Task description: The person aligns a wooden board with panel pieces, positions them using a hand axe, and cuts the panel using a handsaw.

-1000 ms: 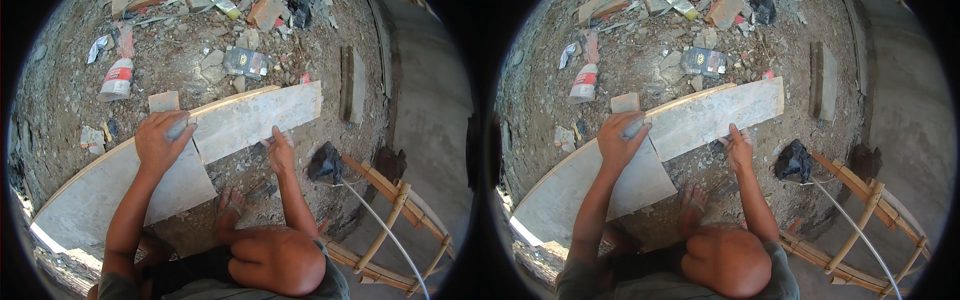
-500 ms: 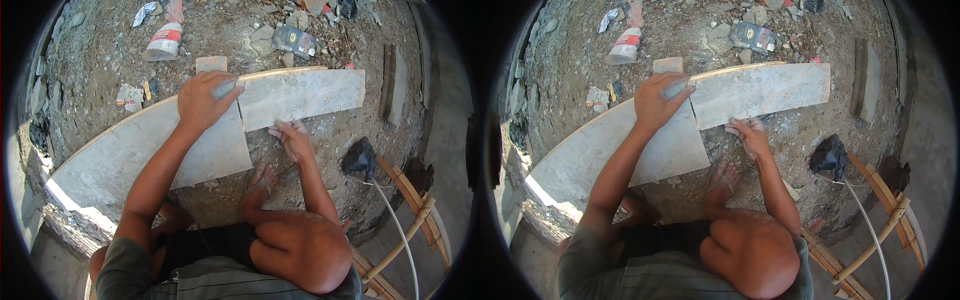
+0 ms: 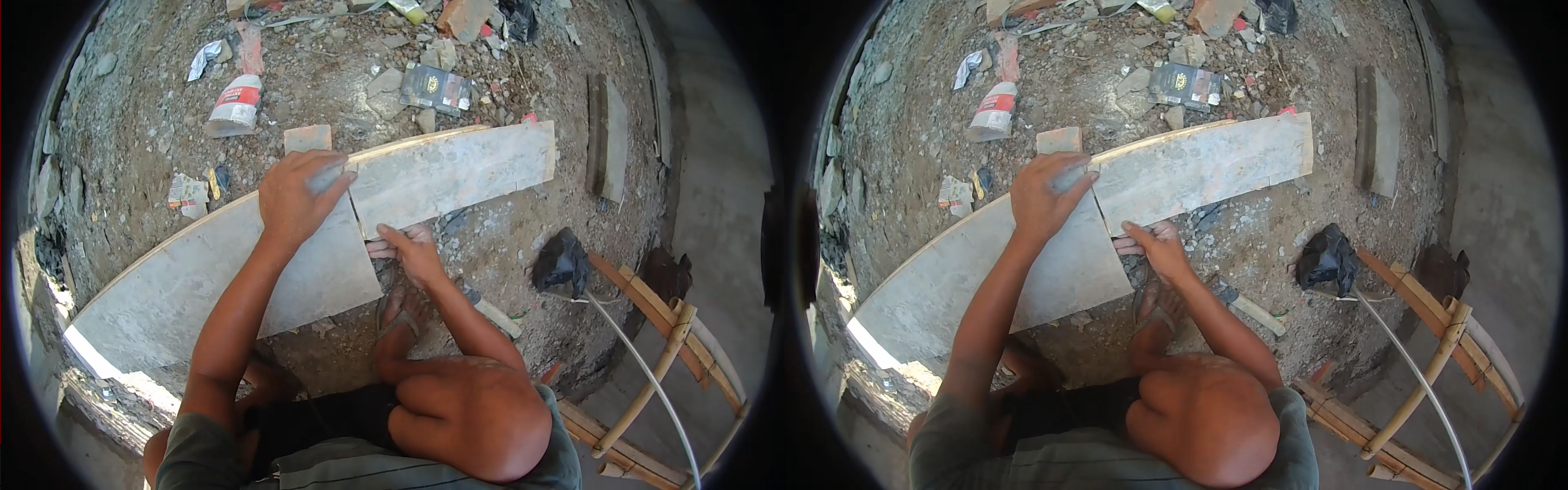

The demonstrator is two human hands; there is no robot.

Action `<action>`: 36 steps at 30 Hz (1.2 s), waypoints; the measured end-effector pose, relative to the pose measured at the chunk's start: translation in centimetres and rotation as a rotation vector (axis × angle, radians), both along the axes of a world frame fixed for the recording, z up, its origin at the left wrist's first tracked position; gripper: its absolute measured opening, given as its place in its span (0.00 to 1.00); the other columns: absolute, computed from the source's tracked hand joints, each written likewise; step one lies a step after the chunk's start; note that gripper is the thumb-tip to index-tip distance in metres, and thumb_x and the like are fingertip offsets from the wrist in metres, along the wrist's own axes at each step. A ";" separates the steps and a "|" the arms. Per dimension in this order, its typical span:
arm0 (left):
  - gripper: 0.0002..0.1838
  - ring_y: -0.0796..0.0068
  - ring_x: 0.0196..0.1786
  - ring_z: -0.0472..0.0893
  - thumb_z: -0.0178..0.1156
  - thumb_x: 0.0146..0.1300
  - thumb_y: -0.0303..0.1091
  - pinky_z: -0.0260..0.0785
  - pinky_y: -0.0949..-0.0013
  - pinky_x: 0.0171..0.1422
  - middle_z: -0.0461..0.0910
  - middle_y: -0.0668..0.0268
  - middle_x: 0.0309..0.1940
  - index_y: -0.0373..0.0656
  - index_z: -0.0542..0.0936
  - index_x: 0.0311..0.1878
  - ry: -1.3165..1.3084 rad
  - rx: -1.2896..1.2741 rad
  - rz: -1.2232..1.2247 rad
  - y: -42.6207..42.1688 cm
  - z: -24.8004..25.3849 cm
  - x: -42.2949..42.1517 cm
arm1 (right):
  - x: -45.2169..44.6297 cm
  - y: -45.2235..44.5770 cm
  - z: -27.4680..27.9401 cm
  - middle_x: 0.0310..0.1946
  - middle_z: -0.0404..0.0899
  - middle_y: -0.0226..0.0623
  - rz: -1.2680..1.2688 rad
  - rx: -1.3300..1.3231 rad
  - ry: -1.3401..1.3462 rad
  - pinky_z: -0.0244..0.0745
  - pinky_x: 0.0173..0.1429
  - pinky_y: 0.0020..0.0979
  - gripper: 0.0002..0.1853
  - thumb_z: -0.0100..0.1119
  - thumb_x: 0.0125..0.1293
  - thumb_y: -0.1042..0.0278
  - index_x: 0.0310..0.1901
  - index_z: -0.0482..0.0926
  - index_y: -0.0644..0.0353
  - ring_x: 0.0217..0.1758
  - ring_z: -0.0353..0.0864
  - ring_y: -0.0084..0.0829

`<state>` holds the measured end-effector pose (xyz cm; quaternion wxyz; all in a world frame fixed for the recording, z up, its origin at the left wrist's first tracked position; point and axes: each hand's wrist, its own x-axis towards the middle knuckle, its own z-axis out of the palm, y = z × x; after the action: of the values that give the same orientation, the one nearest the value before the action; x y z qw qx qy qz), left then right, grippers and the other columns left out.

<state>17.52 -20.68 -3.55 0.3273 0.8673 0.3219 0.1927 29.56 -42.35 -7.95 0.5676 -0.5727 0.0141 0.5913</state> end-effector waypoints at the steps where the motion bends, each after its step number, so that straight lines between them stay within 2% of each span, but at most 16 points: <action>1: 0.14 0.64 0.49 0.88 0.76 0.59 0.41 0.77 0.62 0.57 0.91 0.67 0.46 0.49 0.91 0.46 0.008 0.004 0.009 0.0 0.1 0.1 | 0.0 0.0 0.2 0.43 0.88 0.47 0.023 0.010 -0.014 0.91 0.47 0.35 0.13 0.66 0.75 0.69 0.50 0.83 0.74 0.42 0.92 0.40; 7: 0.13 0.64 0.50 0.87 0.76 0.59 0.37 0.77 0.62 0.56 0.91 0.66 0.47 0.47 0.91 0.46 -0.014 0.000 -0.005 0.3 0.3 0.2 | -0.4 0.1 0.1 0.43 0.88 0.47 -0.018 -0.040 -0.003 0.90 0.49 0.35 0.13 0.66 0.74 0.70 0.50 0.83 0.74 0.43 0.92 0.38; 11: 0.12 0.66 0.49 0.86 0.74 0.60 0.39 0.76 0.61 0.54 0.90 0.69 0.46 0.49 0.91 0.46 -0.042 -0.006 0.001 0.3 0.1 0.3 | -0.3 -0.1 0.1 0.43 0.89 0.46 -0.021 -0.037 -0.012 0.90 0.50 0.35 0.12 0.66 0.74 0.71 0.51 0.84 0.73 0.43 0.92 0.37; 13: 0.12 0.64 0.49 0.87 0.74 0.59 0.34 0.77 0.62 0.56 0.90 0.66 0.47 0.47 0.90 0.46 -0.034 -0.018 -0.009 0.4 0.3 0.3 | -0.1 0.0 0.4 0.43 0.89 0.46 0.006 -0.046 -0.024 0.90 0.50 0.35 0.12 0.66 0.74 0.71 0.50 0.84 0.74 0.43 0.92 0.37; 18: 0.11 0.65 0.48 0.88 0.74 0.58 0.33 0.77 0.63 0.54 0.91 0.67 0.46 0.47 0.91 0.45 -0.049 -0.008 -0.010 0.5 0.0 0.3 | 0.3 0.1 0.2 0.42 0.89 0.45 0.058 -0.074 -0.020 0.90 0.49 0.35 0.12 0.66 0.74 0.71 0.47 0.85 0.74 0.42 0.92 0.37; 20: 0.11 0.66 0.48 0.88 0.74 0.58 0.32 0.78 0.63 0.54 0.91 0.67 0.45 0.47 0.91 0.45 -0.043 -0.001 0.001 0.4 -0.1 0.3 | 0.1 0.3 0.3 0.40 0.89 0.45 0.001 -0.048 -0.019 0.90 0.49 0.35 0.11 0.66 0.74 0.71 0.46 0.85 0.75 0.42 0.92 0.38; 23: 0.11 0.67 0.47 0.88 0.74 0.59 0.33 0.78 0.63 0.54 0.91 0.67 0.45 0.47 0.91 0.45 -0.004 -0.004 0.009 0.5 -0.1 0.1 | 0.1 0.3 0.4 0.39 0.89 0.45 0.013 -0.039 -0.022 0.90 0.48 0.35 0.10 0.66 0.74 0.73 0.46 0.85 0.75 0.41 0.92 0.37; 31: 0.14 0.67 0.44 0.88 0.77 0.58 0.45 0.78 0.63 0.52 0.92 0.69 0.43 0.49 0.91 0.43 -0.005 -0.047 0.048 0.2 -0.8 -0.2 | -1.0 0.4 0.2 0.37 0.89 0.45 -0.058 -0.026 -0.104 0.90 0.46 0.33 0.10 0.66 0.74 0.71 0.44 0.86 0.73 0.38 0.92 0.36; 36: 0.13 0.68 0.42 0.86 0.74 0.61 0.49 0.76 0.62 0.49 0.91 0.71 0.40 0.52 0.91 0.41 -0.004 -0.019 0.067 0.0 -1.0 0.1 | -1.2 0.2 0.0 0.36 0.89 0.45 -0.062 -0.054 -0.142 0.89 0.45 0.30 0.10 0.66 0.75 0.69 0.42 0.86 0.71 0.36 0.92 0.32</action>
<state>17.61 -20.66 -4.54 0.3293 0.8525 0.3518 0.2023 28.40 -42.15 -7.95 0.5697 -0.6274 0.0076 0.5308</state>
